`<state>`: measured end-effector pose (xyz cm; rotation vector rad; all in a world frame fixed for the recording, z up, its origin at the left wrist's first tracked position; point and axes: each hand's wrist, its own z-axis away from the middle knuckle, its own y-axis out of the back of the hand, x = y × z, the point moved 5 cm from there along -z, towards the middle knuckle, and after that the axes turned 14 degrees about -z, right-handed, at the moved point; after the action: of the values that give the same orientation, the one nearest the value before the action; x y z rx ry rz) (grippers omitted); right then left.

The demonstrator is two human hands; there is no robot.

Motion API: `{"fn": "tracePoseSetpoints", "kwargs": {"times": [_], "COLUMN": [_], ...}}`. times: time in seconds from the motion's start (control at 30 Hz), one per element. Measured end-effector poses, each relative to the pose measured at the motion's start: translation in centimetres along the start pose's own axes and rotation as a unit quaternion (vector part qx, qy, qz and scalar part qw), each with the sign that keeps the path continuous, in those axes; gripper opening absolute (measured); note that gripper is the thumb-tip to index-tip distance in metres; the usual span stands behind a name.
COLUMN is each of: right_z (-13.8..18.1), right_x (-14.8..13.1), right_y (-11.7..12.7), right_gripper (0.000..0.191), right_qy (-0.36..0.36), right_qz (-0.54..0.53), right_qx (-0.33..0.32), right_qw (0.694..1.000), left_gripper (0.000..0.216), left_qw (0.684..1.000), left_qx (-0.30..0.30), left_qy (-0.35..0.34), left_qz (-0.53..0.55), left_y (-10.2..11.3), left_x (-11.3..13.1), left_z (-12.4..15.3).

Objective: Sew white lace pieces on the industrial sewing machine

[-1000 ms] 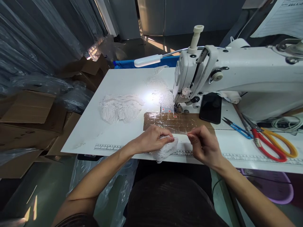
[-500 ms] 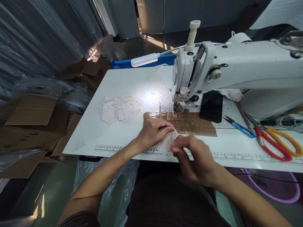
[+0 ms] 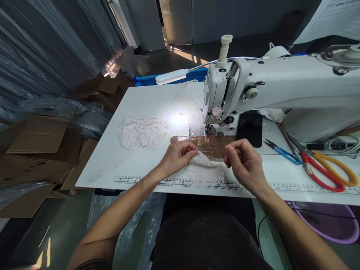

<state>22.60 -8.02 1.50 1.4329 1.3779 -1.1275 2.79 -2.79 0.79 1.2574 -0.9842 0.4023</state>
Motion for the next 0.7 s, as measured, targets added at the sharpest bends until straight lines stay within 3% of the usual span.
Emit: {"fn": "tracePoseSetpoints", "kwargs": {"times": [0.07, 0.13, 0.23, 0.3, 0.37, 0.47, 0.6, 0.7], "right_z": [0.4, 1.4, 2.3, 2.0, 1.1, -0.2, -1.1, -1.1], "right_x": [0.7, 1.2, 1.3, 1.0, 0.8, 0.7, 0.7, 0.4], "right_y": [-0.3, -0.8, -0.8, 0.1, 1.1, 1.9, 1.4, 0.8], "right_gripper": [0.023, 0.026, 0.029, 0.029, 0.030, 0.031, 0.027, 0.024], "right_qy": [-0.059, -0.121, -0.153, -0.150, -0.145, -0.116, -0.083, -0.071], "right_qz": [-0.029, -0.032, 0.004, 0.001, -0.046, -0.124, -0.179, -0.175], "right_qx": [-0.047, -0.135, -0.207, -0.160, -0.074, 0.027, 0.060, 0.051], "right_qw": [0.997, 0.983, 0.966, 0.976, 0.986, 0.985, 0.979, 0.981], "left_gripper": [0.017, 0.016, 0.013, 0.012, 0.011, 0.019, 0.041, 0.043], "left_qw": [0.998, 0.993, 0.989, 0.983, 0.981, 0.971, 0.907, 0.878], "left_qx": [0.062, 0.115, 0.130, 0.137, 0.118, 0.022, -0.090, -0.124], "left_qy": [0.016, 0.019, -0.033, -0.068, -0.085, -0.136, -0.304, -0.369], "left_qz": [0.026, 0.021, -0.057, -0.103, -0.129, -0.195, -0.278, -0.278], "left_y": [0.9, 1.3, 1.0, 0.9, 1.0, 0.6, -1.1, -2.8], "left_x": [-0.3, -0.2, 1.3, 2.4, 3.0, 3.5, 4.6, 5.0], "left_z": [-0.3, -0.6, -1.4, -1.9, -2.5, -3.2, -3.0, -3.2]}}
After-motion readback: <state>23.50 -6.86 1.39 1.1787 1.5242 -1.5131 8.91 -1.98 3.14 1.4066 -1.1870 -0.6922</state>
